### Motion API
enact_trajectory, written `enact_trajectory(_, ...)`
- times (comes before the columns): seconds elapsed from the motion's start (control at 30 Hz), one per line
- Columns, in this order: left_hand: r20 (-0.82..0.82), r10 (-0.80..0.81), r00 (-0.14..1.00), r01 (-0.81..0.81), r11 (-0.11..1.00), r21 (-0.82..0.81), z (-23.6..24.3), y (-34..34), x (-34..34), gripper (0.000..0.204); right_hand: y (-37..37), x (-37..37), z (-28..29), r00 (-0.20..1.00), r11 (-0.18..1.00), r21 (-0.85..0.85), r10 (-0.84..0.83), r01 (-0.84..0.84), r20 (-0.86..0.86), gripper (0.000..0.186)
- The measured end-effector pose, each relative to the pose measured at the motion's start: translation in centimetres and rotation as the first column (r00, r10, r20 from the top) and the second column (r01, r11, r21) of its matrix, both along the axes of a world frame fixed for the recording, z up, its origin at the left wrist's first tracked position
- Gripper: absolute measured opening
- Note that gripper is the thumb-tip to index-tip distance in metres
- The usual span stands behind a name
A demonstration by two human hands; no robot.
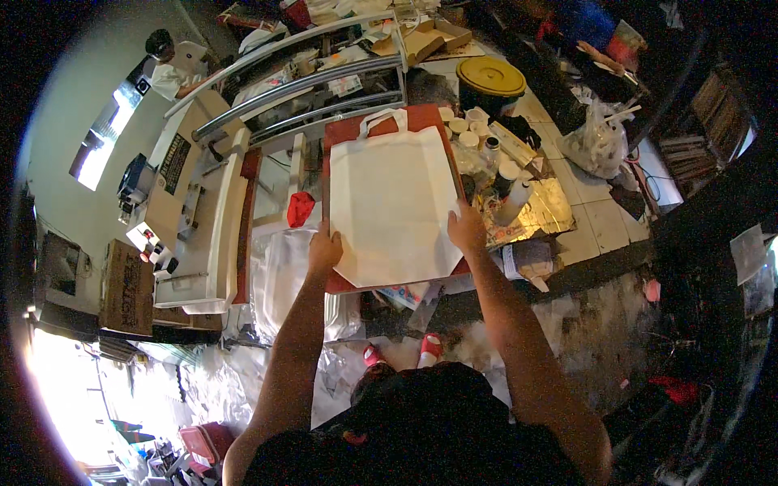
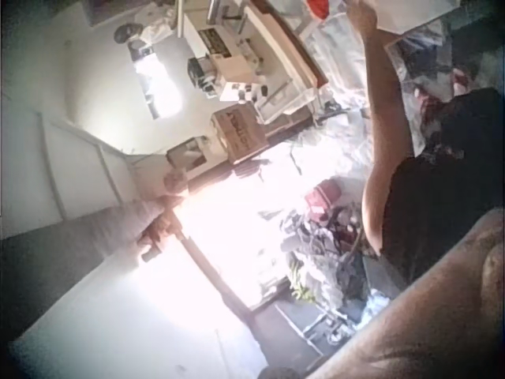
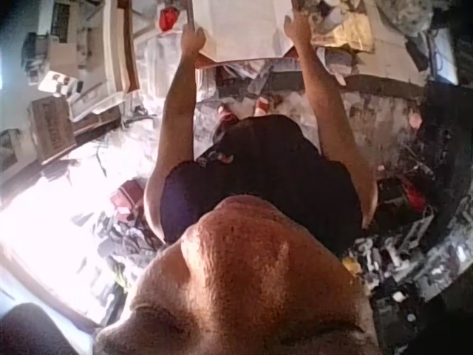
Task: The person positions tote bags and transfer sheets onto a heat press, operates the heat press to apply the prints, and stacks the printed tote bags on a table by hand.
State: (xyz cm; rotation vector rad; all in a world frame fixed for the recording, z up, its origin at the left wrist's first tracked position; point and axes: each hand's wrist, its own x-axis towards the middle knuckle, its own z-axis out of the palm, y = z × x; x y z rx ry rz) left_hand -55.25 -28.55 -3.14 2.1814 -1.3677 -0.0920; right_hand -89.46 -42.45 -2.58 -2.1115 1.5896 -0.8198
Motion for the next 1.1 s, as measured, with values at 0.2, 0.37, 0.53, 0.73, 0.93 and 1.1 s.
enact_trajectory(0.2, -0.3, 0.054, 0.952, -0.072, 0.996, -0.048, 0.3, 5.1, -0.7, 0.043, 2.9, -2.2, -0.3, 0.99, 0.981, 0.163, -0.12, 0.106, 0.075, 0.046)
enact_trajectory(0.37, -0.374, 0.116, 0.92, -0.128, 0.992, -0.007, 1.1, 5.8, -1.4, 0.037, 3.3, -2.5, -0.9, 0.981, 0.987, 0.149, -0.09, 0.065, 0.171, 0.03)
enact_trajectory(0.53, -0.357, 0.094, 0.929, -0.122, 0.991, -0.055, 1.2, 6.1, -1.9, 0.026, 3.9, -2.6, -0.5, 0.975, 0.996, 0.081, -0.044, 0.027, 0.216, 0.025)
enact_trajectory(0.73, -0.366, 0.084, 0.927, -0.122, 0.989, -0.083, 1.2, 6.2, -1.9, 0.022, 4.3, -2.8, -0.5, 0.98, 0.998, 0.055, -0.002, -0.01, 0.198, 0.023)
enact_trajectory(0.93, -0.313, 0.037, 0.949, -0.077, 0.99, -0.114, -0.1, 5.7, -1.3, 0.02, 3.3, -3.5, -1.0, 0.983, 0.997, 0.072, 0.02, -0.034, 0.182, 0.027)
enact_trajectory(1.1, -0.341, 0.122, 0.932, -0.196, 0.962, -0.191, 1.1, 8.9, -0.5, 0.024, 4.7, -3.2, -2.5, 0.913, 0.998, -0.006, -0.049, 0.056, 0.405, 0.036)
